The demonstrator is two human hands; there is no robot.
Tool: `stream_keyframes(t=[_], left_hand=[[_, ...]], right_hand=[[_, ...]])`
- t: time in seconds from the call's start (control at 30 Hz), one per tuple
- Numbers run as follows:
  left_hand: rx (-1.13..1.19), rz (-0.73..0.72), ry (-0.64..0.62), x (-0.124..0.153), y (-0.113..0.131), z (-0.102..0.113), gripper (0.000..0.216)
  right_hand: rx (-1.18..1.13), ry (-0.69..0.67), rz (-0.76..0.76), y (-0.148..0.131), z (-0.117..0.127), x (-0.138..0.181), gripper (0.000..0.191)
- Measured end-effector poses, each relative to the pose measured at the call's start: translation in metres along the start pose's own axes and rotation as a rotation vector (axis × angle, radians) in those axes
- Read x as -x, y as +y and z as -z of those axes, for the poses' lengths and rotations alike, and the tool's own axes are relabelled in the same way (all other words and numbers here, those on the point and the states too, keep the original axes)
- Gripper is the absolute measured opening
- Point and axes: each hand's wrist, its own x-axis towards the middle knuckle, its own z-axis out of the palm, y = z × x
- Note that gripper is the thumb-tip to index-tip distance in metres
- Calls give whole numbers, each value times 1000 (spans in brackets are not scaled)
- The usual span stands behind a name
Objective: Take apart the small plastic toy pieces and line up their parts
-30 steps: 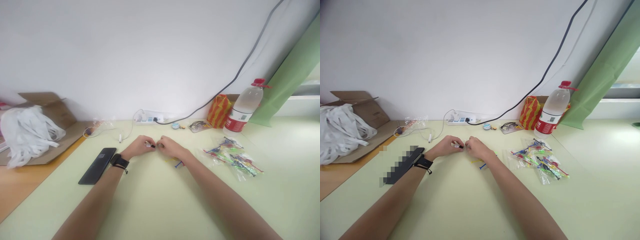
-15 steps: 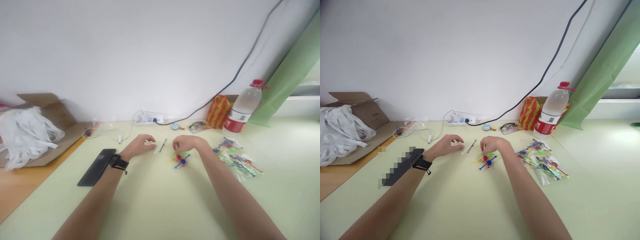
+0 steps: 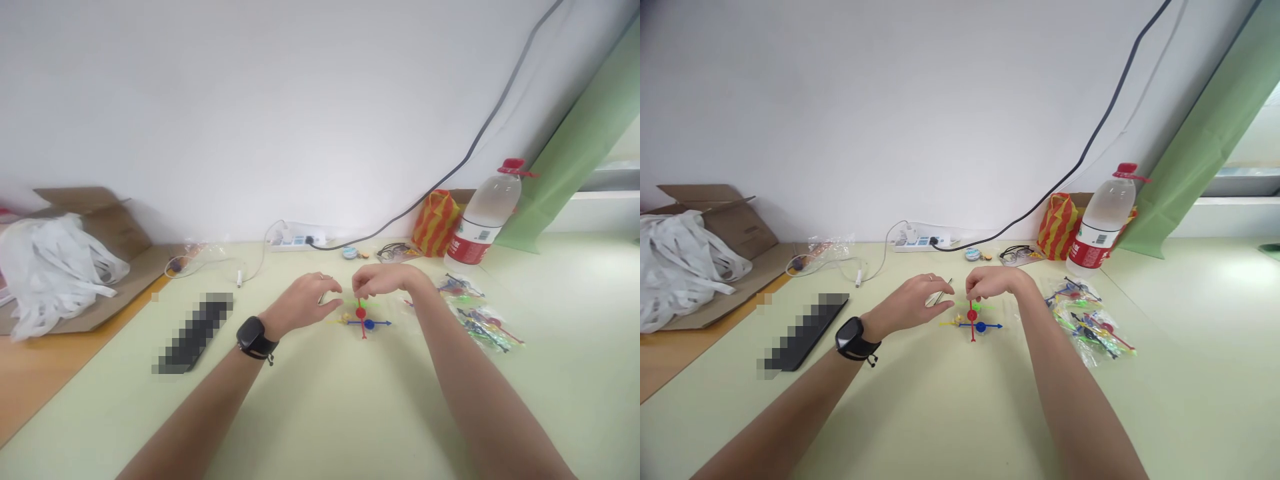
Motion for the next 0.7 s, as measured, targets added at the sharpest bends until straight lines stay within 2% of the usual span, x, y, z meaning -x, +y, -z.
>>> stream_keyframes(t=[0.1,0.23,0.33,0.4,0.47,0.53,0.7], left_hand=[[210,48,8,-3,15,3,26],[550,136,-1,-6,22,3,29],[878,246,72,-4,18,-2,33],[997,325,171,2,13,-6,35],[997,380,301,12,7,-9,31],[949,388,387,24,1,-11,27],[592,346,438,54,-18,-11,20]], right_hand=[[-113,67,34,-1,7,15,8],[-393,217,276,-8,10,23,10],[-565,308,428,-17,4,14,17],[-658,350,471,-25,-4,1,21],[-732,374,447,-34,-18,-16,25],[-743,286,398,-42,-33,-32,27],[-912,150,373,-54,-63,-58,18]])
